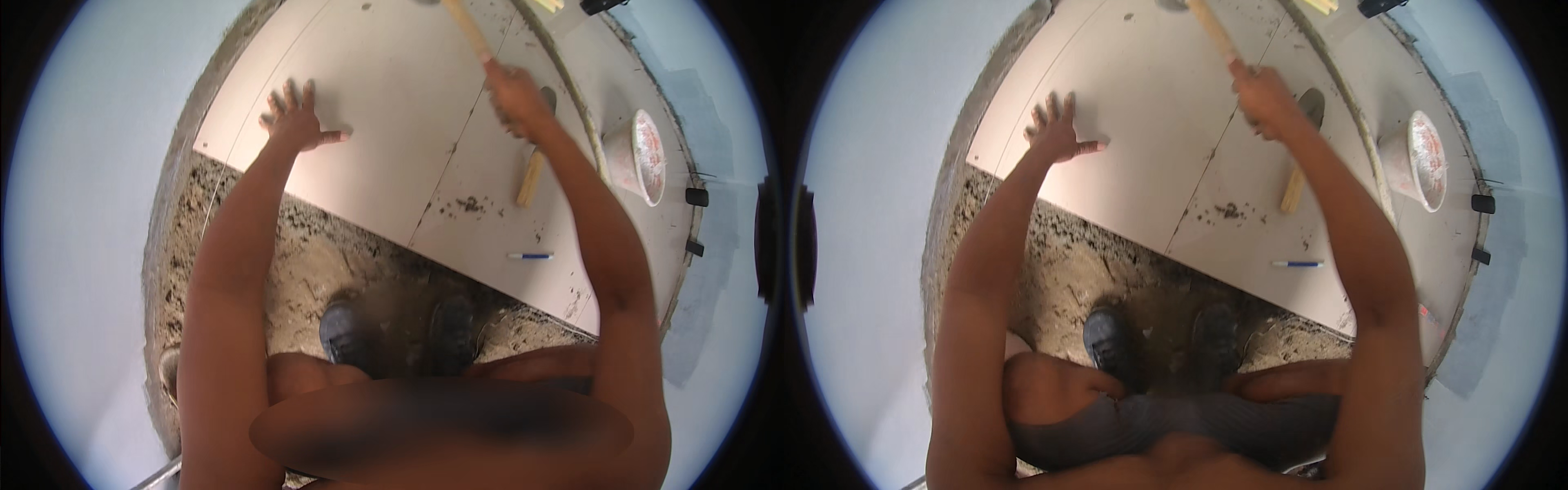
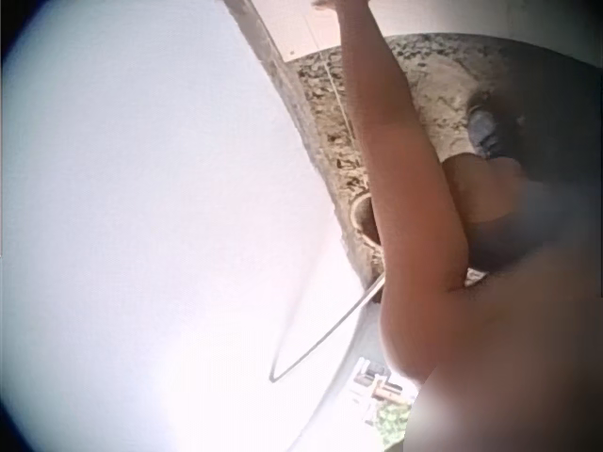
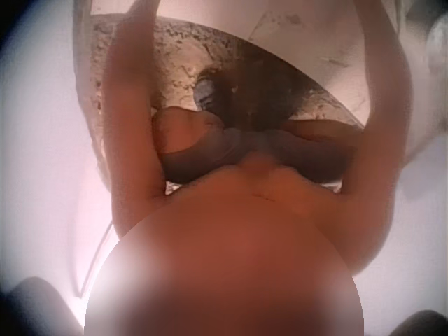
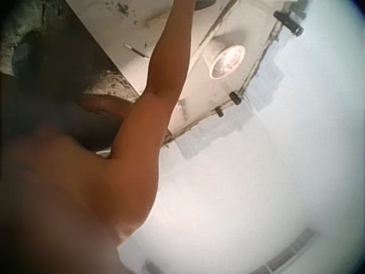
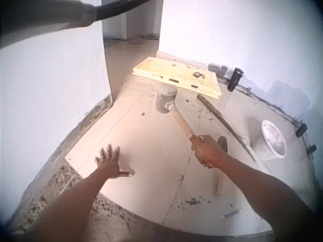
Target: The person spreads cement on the floor using a trowel, then places a large white tile onto the cement. They adjust the tile's position and use a rubber mallet to tap it into place, ensuring it is level and secure.
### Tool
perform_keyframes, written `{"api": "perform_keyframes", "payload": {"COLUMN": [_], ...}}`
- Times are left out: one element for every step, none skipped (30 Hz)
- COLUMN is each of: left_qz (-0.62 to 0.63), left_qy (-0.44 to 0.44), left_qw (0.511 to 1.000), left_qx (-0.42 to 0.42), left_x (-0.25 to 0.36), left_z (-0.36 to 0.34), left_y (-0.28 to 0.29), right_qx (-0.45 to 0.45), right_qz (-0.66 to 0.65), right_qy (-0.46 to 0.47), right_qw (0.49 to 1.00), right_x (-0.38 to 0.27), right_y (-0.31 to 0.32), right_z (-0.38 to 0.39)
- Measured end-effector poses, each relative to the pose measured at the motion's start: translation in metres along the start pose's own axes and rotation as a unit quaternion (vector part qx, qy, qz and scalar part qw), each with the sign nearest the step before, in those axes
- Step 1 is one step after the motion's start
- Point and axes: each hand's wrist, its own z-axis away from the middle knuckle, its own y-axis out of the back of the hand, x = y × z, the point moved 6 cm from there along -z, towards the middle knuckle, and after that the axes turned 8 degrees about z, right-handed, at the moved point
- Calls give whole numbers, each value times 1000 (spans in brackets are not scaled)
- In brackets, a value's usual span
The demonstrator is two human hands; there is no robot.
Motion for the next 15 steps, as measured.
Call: {"api": "perform_keyframes", "payload": {"left_qz": [-15,-35,-35,-40,-45,-37,-29,-20,-20,-20,-22,-20,-20,-21,-29], "left_qy": [-22,-35,-38,-39,-36,-33,-29,-33,-35,-37,-35,-36,-30,-23,-14], "left_qw": [1000,999,999,998,998,998,999,999,999,999,999,999,999,998,998], "left_qx": [-6,-7,-16,-24,-28,-27,-26,-17,-18,-23,-29,-35,-41,-48,-61], "left_x": [4,0,1,-1,-7,-10,-13,-10,-5,1,4,7,3,-1,-2], "left_z": [4,15,28,41,53,60,65,66,63,60,61,60,63,67,68], "left_y": [-6,-12,-18,-22,-24,-28,-32,-30,-29,-32,-34,-35,-34,-33,-30], "right_qx": [-18,-41,-43,-46,-49,-42,-34,-17,16,47,37,29,-21,-73,-121], "right_qz": [-18,-44,-45,-51,-60,-70,-81,-89,-62,-35,21,78,79,79,82], "right_qy": [22,51,59,69,83,106,129,154,203,248,251,253,197,140,83], "right_qw": [999,997,996,995,993,991,988,984,977,967,967,964,977,984,986], "right_x": [-3,-7,-12,-17,-19,-12,2,18,42,73,107,128,119,100,84], "right_y": [19,29,42,50,50,44,32,23,8,-13,-37,-50,-52,-47,-41], "right_z": [14,29,46,64,78,89,98,106,110,109,100,93,88,89,88]}}
